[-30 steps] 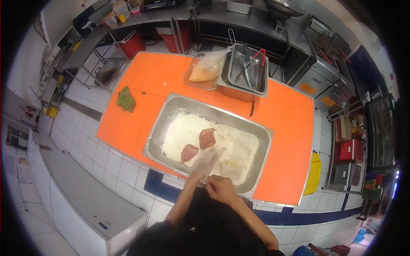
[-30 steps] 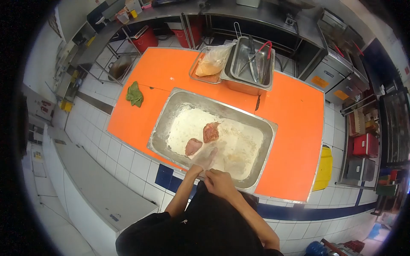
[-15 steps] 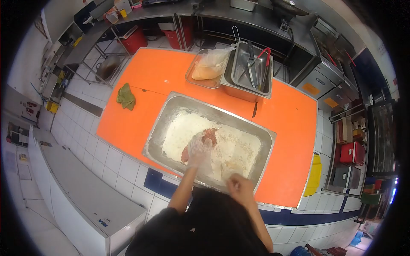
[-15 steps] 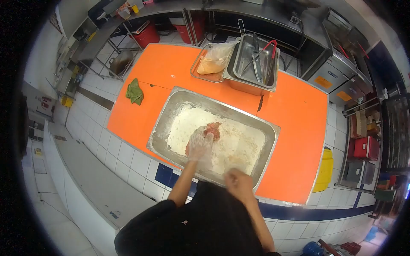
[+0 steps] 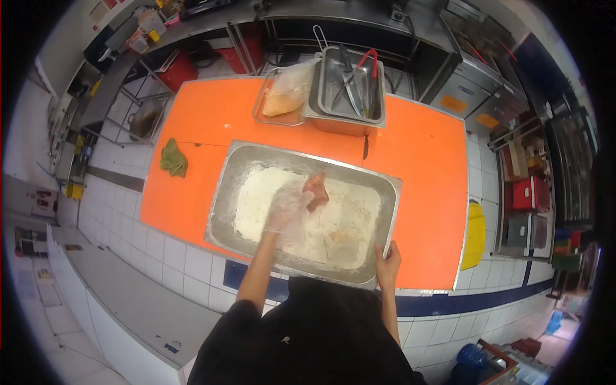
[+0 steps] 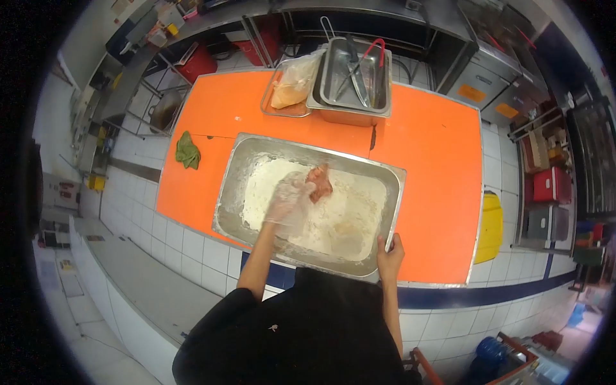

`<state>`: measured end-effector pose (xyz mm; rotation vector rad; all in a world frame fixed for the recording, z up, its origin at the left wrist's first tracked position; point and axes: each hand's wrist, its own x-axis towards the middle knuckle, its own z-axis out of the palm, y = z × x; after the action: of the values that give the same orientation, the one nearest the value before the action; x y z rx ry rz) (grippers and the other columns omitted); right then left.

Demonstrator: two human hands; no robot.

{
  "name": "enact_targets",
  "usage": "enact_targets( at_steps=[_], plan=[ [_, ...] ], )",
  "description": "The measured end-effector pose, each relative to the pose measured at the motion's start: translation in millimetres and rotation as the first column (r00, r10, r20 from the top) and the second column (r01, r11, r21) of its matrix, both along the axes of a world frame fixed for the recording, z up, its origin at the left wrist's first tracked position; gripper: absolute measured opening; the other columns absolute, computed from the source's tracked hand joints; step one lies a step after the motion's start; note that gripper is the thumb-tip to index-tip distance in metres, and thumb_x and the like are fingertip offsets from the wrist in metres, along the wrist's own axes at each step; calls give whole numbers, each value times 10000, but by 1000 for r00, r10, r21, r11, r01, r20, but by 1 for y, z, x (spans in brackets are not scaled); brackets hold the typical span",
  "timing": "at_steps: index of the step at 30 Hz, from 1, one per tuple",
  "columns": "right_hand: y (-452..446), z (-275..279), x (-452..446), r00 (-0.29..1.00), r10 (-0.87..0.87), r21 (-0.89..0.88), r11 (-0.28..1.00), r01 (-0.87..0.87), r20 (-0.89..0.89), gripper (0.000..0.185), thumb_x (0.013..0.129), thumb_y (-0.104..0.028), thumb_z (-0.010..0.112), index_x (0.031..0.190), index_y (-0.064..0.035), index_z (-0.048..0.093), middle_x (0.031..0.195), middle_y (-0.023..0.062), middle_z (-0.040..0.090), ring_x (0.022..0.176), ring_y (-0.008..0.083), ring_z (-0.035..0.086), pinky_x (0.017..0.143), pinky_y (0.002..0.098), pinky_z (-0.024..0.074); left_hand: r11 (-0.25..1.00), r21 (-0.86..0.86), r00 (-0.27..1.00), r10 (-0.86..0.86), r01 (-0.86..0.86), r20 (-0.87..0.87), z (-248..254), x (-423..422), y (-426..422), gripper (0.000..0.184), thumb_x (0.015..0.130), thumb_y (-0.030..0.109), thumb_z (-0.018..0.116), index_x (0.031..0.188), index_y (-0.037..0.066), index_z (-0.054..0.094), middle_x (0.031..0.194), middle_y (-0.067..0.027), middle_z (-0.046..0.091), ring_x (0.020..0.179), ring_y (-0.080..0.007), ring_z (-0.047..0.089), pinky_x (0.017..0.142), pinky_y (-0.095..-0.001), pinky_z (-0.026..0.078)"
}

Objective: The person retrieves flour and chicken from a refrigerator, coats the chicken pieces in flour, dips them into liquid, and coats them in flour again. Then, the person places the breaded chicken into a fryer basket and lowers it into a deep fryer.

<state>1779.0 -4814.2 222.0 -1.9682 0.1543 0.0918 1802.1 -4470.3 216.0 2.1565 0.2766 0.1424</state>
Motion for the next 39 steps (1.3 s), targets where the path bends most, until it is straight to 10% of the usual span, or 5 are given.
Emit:
enact_targets(
  at_steps=[5,16,27,29,39],
  plan=[
    [1,3,-4,997,-77,21,997,77,7,220,859,-98,683,772,-11,501,636,-19,364,605,83,307,525,281,284,548,765,941,-203,337,-270,-42,-59,49,292,874,308,579,1076,108,648,1058,-111,653,941,-319,607,857,-442,475],
    [-47,11,-22,988,-130,132,984,119,79,129,886,-89,657,844,-10,564,704,-23,458,654,57,371,576,255,326,687,269,737,-650,675,-187,-13,-37,-160,213,760,132,554,940,66,646,943,-137,634,936,-277,600,860,-378,477],
    [-72,13,-31,985,-163,123,978,170,-65,242,884,-102,666,769,-30,466,706,-46,359,655,59,312,567,242,281,889,447,886,124,101,-447,51,-58,58,323,896,297,598,1061,19,617,1050,-181,657,942,-315,625,795,-423,509],
    [-73,15,-30,988,-137,143,979,146,-76,113,906,-80,634,860,-12,557,736,-51,482,680,49,402,615,229,350,400,802,872,-398,445,-285,-27,-87,72,328,846,292,630,1041,29,636,932,-184,681,839,-338,644,739,-444,508],
    [-80,3,-29,989,-140,120,982,145,-46,115,894,-63,636,883,4,543,805,-12,486,804,81,442,746,246,389,896,172,772,-240,410,-588,30,-57,-78,389,874,368,569,1045,35,677,1025,-214,665,1001,-369,619,864,-458,485]
  ],
)
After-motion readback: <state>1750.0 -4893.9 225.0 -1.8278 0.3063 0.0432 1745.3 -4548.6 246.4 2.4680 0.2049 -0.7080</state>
